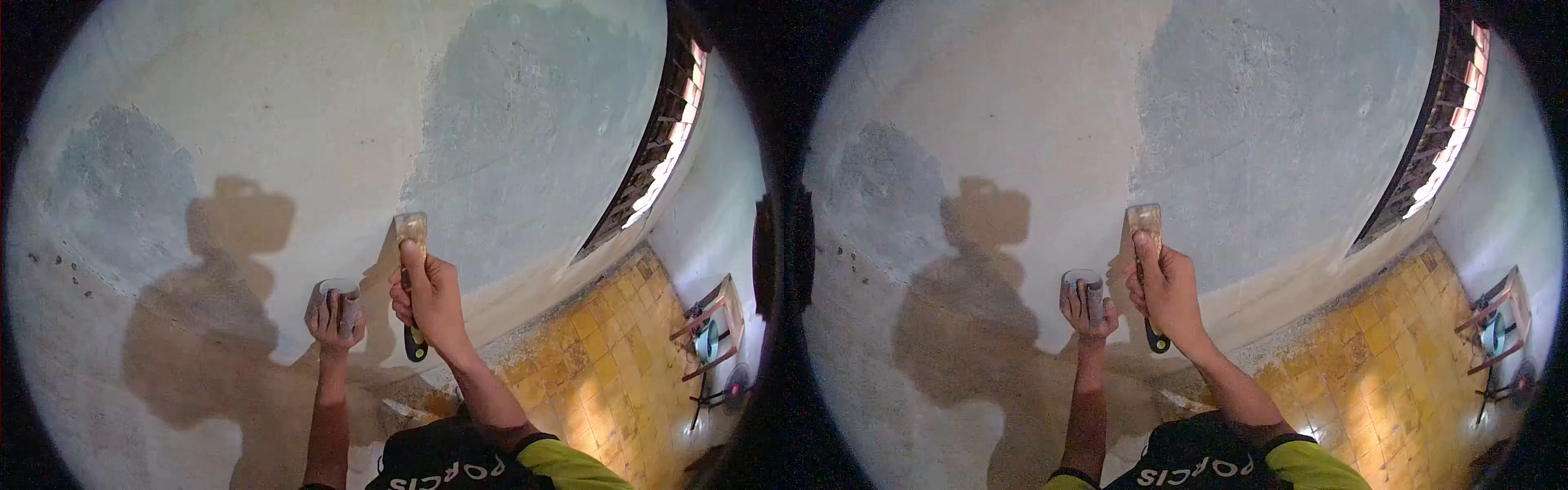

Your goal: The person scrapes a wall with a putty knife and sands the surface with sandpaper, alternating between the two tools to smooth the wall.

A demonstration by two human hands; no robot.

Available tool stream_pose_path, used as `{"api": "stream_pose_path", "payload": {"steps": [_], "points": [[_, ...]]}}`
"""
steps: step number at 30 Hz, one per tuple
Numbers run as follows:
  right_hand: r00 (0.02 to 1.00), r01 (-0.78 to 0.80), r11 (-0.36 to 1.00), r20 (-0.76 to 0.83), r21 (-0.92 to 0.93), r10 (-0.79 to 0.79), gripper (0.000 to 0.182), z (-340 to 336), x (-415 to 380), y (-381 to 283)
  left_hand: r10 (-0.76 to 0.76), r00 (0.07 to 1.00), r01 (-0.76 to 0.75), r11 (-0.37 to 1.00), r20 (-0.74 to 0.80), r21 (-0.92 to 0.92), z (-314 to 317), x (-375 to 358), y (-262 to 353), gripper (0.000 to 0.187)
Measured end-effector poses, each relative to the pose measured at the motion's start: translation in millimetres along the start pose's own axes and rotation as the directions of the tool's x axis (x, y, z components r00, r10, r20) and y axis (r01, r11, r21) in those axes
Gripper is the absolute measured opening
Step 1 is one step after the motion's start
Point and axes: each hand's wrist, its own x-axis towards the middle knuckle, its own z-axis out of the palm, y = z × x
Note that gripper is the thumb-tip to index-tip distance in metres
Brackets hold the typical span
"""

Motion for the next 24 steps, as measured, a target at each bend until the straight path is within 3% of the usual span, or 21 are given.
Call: {"api": "stream_pose_path", "payload": {"steps": [2,3,5,15,18,20,24], "points": [[0.998,-0.066,0.998,0.005,0.013,0.066,0.049,0,4,-1,0.002,0.999,-0.004,0.999,-0.033,-0.040,1,14,2,0.047],[0.999,-0.006,1.000,0.033,-0.026,0.007,0.049,-6,23,-10,-0.013,0.994,0.010,1.000,-0.107,-0.030,33,25,5,0.047],[0.999,0.021,0.999,0.041,0.039,-0.022,0.049,2,18,-5,0.119,0.991,-0.117,0.993,-0.067,0.032,19,16,-11,0.056],[1.000,-0.012,0.999,0.029,0.031,0.011,0.050,4,8,-4,0.049,0.999,-0.050,0.999,0.010,0.023,9,-5,-2,0.051],[0.999,-0.022,1.000,0.025,0.016,0.022,0.051,3,4,2,0.075,0.997,-0.075,0.997,-0.035,0.019,8,0,-4,0.051],[0.999,-0.038,0.999,0.030,-0.003,0.038,0.051,1,7,2,0.031,0.999,-0.034,0.996,-0.037,-0.086,4,3,-2,0.048],[1.000,-0.015,1.000,0.021,0.005,0.015,0.051,3,7,-10,0.072,0.997,-0.073,0.996,-0.024,-0.059,3,-1,-2,0.046]]}}
